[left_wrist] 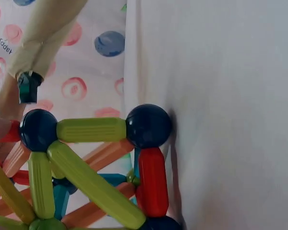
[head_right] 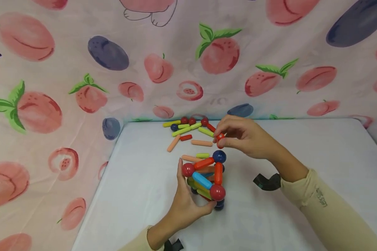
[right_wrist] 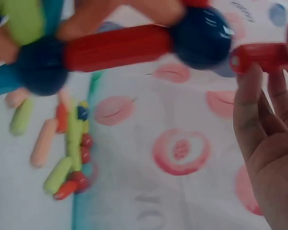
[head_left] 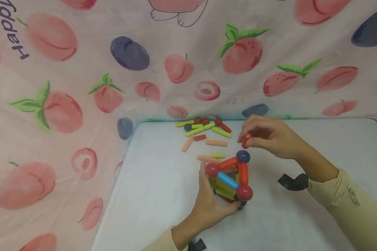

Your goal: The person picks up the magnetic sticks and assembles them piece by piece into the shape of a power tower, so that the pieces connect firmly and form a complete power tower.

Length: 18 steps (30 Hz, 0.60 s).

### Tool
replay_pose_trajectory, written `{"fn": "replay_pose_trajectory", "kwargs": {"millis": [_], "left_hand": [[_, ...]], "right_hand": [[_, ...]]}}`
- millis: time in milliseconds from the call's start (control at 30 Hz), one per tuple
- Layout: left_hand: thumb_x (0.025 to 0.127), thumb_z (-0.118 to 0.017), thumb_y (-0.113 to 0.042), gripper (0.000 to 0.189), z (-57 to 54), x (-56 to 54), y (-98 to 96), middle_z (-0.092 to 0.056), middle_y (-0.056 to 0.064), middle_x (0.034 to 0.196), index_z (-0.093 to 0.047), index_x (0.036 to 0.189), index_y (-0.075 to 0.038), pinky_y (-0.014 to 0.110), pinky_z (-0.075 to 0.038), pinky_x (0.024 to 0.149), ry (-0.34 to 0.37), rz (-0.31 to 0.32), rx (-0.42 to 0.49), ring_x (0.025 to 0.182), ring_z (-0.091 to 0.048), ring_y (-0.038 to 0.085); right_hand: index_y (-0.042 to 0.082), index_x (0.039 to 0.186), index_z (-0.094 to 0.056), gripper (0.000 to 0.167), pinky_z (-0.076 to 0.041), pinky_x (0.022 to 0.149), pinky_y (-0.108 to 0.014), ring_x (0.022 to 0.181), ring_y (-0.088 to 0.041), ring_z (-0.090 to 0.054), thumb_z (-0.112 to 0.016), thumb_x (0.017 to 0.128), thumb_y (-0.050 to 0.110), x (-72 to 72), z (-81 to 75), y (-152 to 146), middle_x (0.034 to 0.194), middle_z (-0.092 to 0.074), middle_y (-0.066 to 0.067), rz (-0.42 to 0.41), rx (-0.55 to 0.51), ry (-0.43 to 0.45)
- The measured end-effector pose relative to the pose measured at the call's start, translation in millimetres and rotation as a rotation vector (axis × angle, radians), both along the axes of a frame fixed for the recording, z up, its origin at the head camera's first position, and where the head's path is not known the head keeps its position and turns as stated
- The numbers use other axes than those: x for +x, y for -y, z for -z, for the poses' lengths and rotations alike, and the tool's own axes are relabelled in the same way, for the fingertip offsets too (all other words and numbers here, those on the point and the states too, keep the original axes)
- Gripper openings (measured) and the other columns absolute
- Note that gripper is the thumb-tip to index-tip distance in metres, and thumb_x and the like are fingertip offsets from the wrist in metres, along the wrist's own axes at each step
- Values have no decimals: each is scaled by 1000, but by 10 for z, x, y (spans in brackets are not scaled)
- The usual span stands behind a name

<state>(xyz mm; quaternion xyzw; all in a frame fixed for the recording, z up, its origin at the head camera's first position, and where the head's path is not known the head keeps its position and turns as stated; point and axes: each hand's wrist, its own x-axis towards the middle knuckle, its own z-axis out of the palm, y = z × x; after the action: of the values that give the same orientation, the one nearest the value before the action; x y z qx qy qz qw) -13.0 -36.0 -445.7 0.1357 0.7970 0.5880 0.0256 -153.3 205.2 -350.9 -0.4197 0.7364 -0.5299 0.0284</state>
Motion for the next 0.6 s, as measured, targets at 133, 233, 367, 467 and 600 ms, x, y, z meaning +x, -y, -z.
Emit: {"fn": "replay_pose_trajectory", "kwargs": {"millis": [133, 233, 367, 467, 600], "left_hand": [[78, -89, -34, 138, -6, 4, 4, -26, -12, 161, 23, 157, -36, 58, -32, 121, 40, -16, 30, 147, -30, 8], [78, -89, -39, 137, -20, 21, -12, -24, -16, 161, 23, 157, -40, 60, -29, 122, 88, -13, 58, 148, -28, 7], [77, -89, -40, 137, -29, 28, -29, -25, -19, 159, 23, 157, -40, 58, -28, 123, 97, -7, 84, 147, -29, 6], [77, -89, -39, 136, -33, 20, -35, -28, -21, 157, 21, 157, -40, 56, -27, 124, 98, -3, 111, 146, -31, 5], [78, -89, -41, 134, -43, 4, -55, -29, -22, 155, 19, 157, -41, 55, -28, 123, 102, -5, 106, 146, -30, 3]], "right_hand": [[13, 114, -72, 36, -59, 73, -23, 95, -11, -66, -75, 86, -8, 51, 48, 36, 107, -66, 5, -9, 13, -50], [1, 114, -69, 30, -59, 68, -22, 88, -15, -69, -72, 86, -11, 56, 44, 5, 105, -67, -3, -14, -131, -52], [0, 115, -68, 33, -59, 67, -25, 85, -15, -69, -73, 85, -12, 80, -10, -7, 104, -70, -6, -90, -144, -20], [11, 118, -68, 42, -62, 71, -29, 89, -15, -69, -75, 83, -11, 96, -8, 13, 104, -72, -1, -124, 3, 35], [17, 132, -61, 56, -61, 85, -31, 103, -15, -69, -82, 83, 1, 65, 48, -23, 114, -71, 1, -133, 168, 108]]}}
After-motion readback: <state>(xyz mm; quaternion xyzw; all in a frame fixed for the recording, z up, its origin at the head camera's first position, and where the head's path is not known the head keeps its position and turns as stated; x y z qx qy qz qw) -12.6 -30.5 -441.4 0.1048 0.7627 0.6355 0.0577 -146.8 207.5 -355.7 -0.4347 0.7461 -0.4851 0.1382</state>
